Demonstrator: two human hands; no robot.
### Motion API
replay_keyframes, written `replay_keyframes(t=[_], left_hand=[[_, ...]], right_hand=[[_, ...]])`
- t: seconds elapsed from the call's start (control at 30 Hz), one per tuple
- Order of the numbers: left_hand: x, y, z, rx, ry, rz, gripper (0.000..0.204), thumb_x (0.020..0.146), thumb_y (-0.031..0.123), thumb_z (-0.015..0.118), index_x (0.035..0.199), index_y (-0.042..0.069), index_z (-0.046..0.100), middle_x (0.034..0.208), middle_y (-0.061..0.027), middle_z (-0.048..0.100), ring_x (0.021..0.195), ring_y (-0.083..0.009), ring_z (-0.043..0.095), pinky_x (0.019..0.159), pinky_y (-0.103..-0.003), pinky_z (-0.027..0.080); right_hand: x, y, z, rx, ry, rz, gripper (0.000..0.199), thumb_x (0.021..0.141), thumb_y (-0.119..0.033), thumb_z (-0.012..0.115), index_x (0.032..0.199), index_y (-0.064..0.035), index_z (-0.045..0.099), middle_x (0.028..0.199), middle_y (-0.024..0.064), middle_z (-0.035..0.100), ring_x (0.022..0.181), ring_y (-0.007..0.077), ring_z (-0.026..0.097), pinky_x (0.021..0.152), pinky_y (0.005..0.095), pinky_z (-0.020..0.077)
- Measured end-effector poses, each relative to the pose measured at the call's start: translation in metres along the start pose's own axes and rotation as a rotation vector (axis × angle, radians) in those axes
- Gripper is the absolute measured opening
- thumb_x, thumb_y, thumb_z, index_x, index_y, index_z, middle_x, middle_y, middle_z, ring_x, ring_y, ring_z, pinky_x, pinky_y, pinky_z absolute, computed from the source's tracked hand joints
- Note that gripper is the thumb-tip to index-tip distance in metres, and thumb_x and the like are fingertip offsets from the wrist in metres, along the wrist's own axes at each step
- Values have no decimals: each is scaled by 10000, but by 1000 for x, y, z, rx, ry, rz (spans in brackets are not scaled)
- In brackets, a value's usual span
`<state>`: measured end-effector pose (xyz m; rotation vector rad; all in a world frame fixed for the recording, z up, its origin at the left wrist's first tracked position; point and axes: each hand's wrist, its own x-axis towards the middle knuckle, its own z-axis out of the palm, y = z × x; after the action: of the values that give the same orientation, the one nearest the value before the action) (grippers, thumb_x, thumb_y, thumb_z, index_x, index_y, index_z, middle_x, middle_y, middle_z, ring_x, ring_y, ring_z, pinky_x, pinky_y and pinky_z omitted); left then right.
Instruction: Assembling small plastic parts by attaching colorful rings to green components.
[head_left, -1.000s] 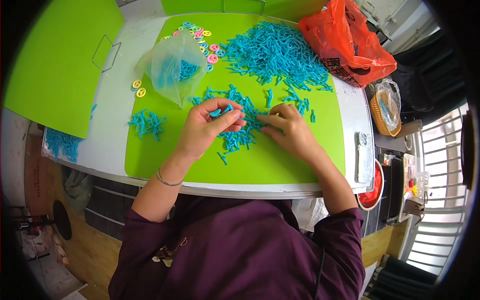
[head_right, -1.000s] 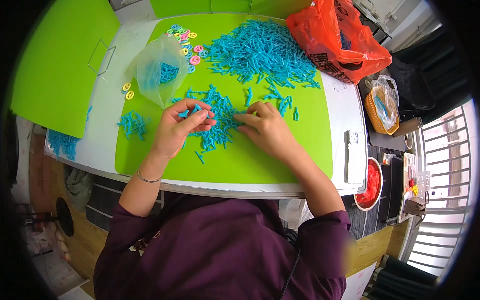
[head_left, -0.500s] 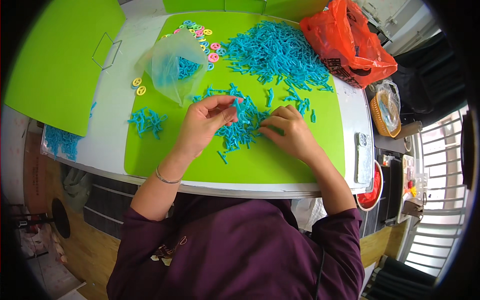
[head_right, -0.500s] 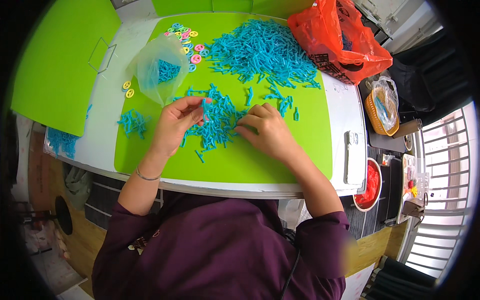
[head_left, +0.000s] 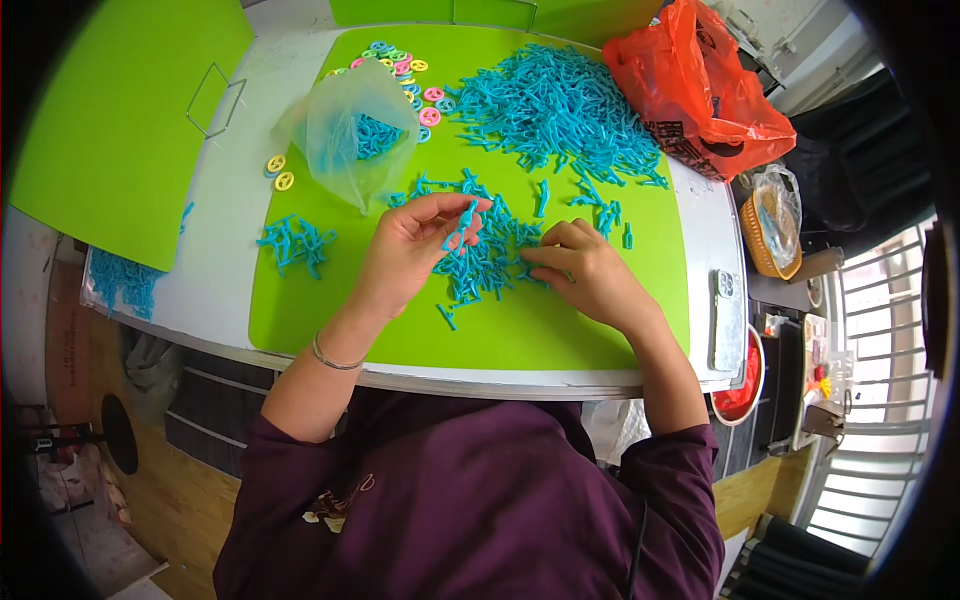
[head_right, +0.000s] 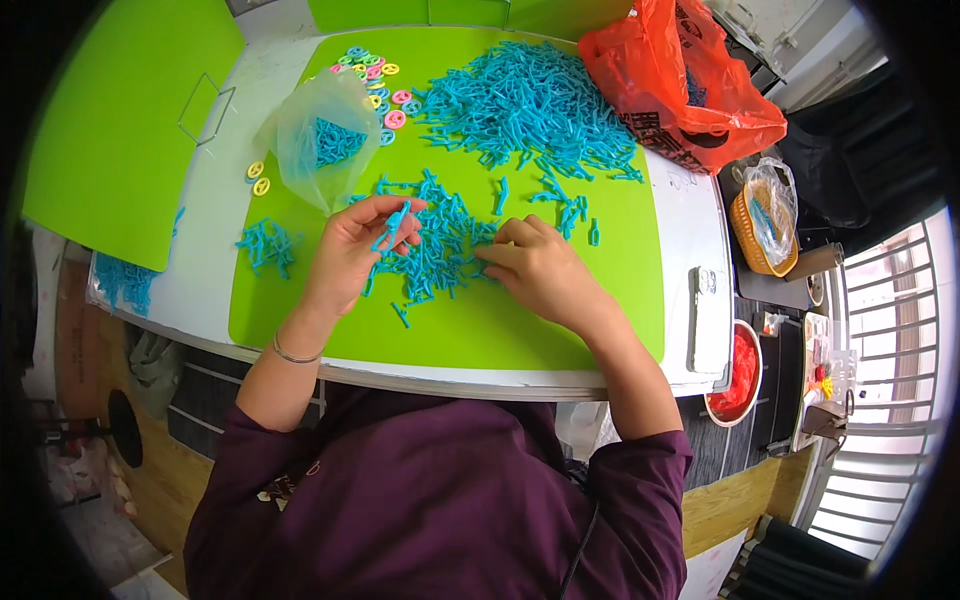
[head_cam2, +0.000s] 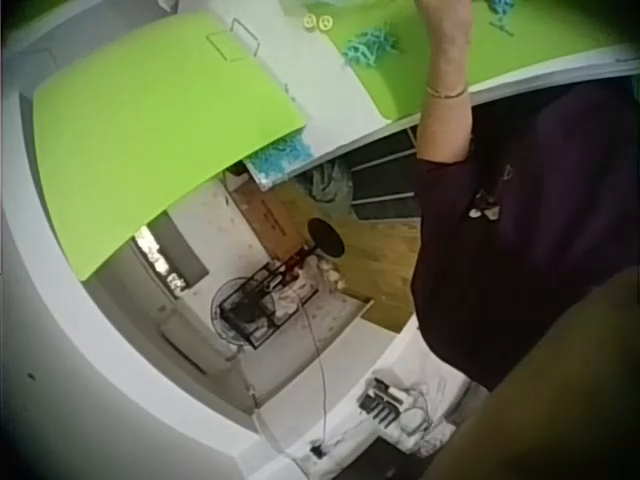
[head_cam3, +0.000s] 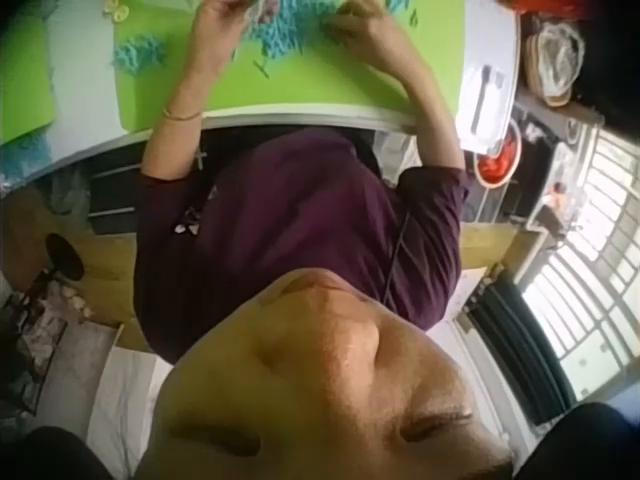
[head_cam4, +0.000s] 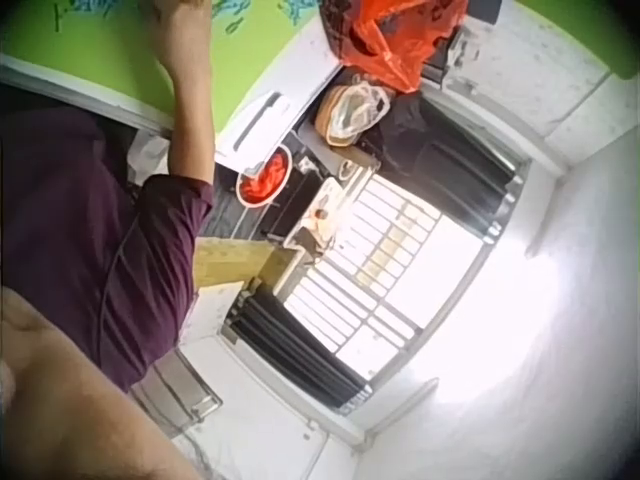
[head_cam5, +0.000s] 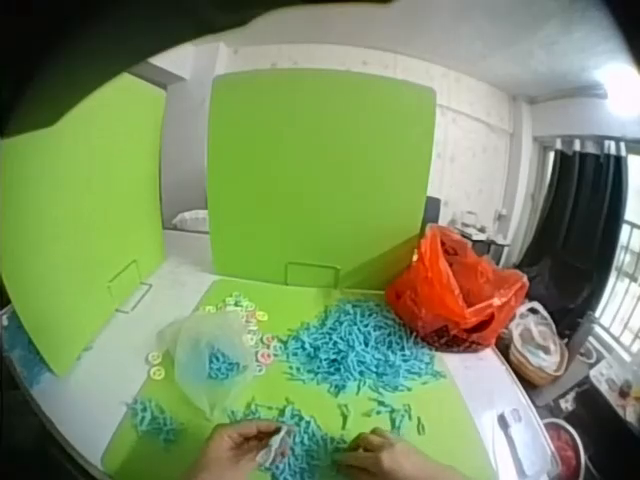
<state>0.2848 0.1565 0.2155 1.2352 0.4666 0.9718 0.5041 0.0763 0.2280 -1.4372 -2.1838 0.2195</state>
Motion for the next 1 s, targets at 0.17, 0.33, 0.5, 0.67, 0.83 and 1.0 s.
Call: replay_keyframes(t=[0.17, 0.33, 0.5, 0.67, 0.83, 1.0], left_hand=[[0, -1, -5, 6, -41, -17, 205, 856, 98, 611, 1053, 42, 624, 988, -72, 642, 768, -102, 583, 661, -240, 476], [-2, 0, 0, 29, -72, -61, 214, 879, 71, 565, 1081, 25, 615, 858, -41, 621, 760, -96, 564, 667, -235, 462], [-3, -1, 1, 15, -108, -69, 210, 899, 22, 508, 1083, 3, 606, 804, -25, 598, 756, -96, 541, 668, -231, 443], [-3, -3, 1, 3, -104, -71, 205, 898, 23, 513, 1079, 2, 606, 828, -25, 594, 764, -93, 537, 660, -225, 434], [-5, -2, 3, 4, -105, -113, 199, 901, 50, 526, 1075, 9, 613, 834, -20, 600, 765, -80, 545, 660, -217, 435], [-5, -6, 2, 71, -124, -148, 191, 899, 51, 537, 1063, 13, 626, 839, -14, 608, 751, -70, 545, 654, -210, 439]], right_hand=[[-1, -3, -6, -119, -57, 24, 145, 701, -79, 696, 842, -63, 670, 844, 72, 577, 816, 250, 536, 717, 355, 456], [2, -1, -6, 3, -31, 23, 99, 721, -69, 679, 810, -54, 638, 840, 65, 586, 811, 253, 541, 712, 341, 454], [0, 8, -11, 94, -6, 218, 110, 724, -58, 673, 829, -57, 640, 853, 72, 584, 841, 249, 548, 725, 336, 452], [-2, 5, -10, -17, 9, 96, 151, 711, -58, 687, 857, -61, 650, 874, 75, 581, 849, 248, 540, 742, 344, 454], [-1, 3, -4, -41, -70, 2, 215, 672, -73, 721, 876, -70, 655, 883, 65, 572, 866, 254, 514, 761, 351, 450], [1, -1, -10, 129, -92, 169, 184, 698, -72, 720, 866, -54, 648, 833, 60, 606, 794, 215, 559, 712, 324, 459]])
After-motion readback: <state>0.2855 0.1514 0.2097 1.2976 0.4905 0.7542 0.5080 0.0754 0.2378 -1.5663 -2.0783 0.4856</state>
